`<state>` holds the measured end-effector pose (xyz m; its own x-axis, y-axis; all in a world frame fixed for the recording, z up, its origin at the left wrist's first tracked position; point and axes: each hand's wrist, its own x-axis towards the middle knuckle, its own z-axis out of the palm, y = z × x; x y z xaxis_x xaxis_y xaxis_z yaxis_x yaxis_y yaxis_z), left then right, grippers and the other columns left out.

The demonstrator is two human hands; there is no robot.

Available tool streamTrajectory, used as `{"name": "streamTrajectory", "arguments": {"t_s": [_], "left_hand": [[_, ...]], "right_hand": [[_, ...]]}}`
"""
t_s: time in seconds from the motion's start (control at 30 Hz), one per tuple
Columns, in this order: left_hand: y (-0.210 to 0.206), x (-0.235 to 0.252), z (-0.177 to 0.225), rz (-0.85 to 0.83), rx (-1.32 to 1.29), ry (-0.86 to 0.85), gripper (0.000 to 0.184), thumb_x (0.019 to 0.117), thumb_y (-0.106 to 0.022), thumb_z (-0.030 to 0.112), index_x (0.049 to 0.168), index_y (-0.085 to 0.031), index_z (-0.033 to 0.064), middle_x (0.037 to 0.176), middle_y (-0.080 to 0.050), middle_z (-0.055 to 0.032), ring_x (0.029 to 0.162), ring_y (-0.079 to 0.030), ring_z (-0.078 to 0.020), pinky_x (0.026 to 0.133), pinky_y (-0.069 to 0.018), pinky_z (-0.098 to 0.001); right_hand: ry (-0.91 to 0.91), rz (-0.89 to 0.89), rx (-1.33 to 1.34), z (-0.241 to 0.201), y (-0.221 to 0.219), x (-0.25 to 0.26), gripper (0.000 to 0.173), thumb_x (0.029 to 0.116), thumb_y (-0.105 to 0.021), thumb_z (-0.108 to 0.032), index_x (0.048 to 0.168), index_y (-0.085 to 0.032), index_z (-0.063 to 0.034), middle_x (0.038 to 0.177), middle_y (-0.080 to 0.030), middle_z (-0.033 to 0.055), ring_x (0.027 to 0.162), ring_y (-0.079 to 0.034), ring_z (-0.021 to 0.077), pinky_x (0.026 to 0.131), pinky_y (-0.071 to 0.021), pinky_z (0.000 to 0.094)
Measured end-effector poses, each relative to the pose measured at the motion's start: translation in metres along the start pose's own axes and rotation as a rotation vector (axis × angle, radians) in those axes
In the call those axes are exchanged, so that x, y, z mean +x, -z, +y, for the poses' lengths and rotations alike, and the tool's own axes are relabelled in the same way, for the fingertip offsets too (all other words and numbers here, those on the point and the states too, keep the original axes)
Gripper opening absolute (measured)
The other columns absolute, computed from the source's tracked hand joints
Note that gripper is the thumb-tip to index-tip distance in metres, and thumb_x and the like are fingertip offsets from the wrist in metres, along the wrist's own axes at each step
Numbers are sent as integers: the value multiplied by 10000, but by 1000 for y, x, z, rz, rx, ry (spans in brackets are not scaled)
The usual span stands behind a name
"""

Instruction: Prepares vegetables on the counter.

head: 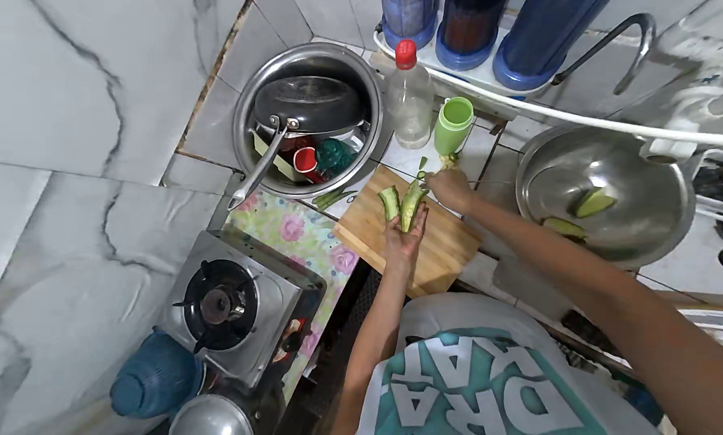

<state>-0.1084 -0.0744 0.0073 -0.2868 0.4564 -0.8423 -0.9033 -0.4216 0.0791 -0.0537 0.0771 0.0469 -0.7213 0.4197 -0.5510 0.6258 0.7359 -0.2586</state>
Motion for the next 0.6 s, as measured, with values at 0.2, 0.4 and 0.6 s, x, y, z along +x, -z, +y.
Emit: {"name": "streamTrajectory", "arguments": {"t_s": [0.2, 0.4, 0.6], "left_hand": [[-11, 14, -6, 20, 75, -61, 466, 1073, -419, 396, 1454, -430, 129, 1373, -558, -196, 1188, -621, -361, 960, -552, -502], [-24, 11, -5, -13, 104, -86, 241, 1071, -416, 226, 1214, -571, 108, 994, -630, -80, 832, -651, -182, 735, -574, -308], [-22, 5, 0, -30, 217, -122, 246, 1063, -418, 202, 1172, -603, 82, 967, -678, -71, 814, -681, -161, 696, -590, -313]], "right_hand": [[-52, -73, -113, -34, -11, 17, 216, 963, -566, 58, 1134, -698, 58, 1138, -675, 286, 1076, -657, 477, 833, -532, 626], [31, -91, -223, -55, -2, 5, 161, 943, -574, 87, 1042, -700, 102, 1073, -682, 282, 1047, -667, 458, 836, -541, 588], [199, -71, -175, -62, 5, -29, 216, 954, -590, 67, 1144, -693, 57, 1119, -673, 273, 1015, -666, 466, 836, -542, 603]]}}
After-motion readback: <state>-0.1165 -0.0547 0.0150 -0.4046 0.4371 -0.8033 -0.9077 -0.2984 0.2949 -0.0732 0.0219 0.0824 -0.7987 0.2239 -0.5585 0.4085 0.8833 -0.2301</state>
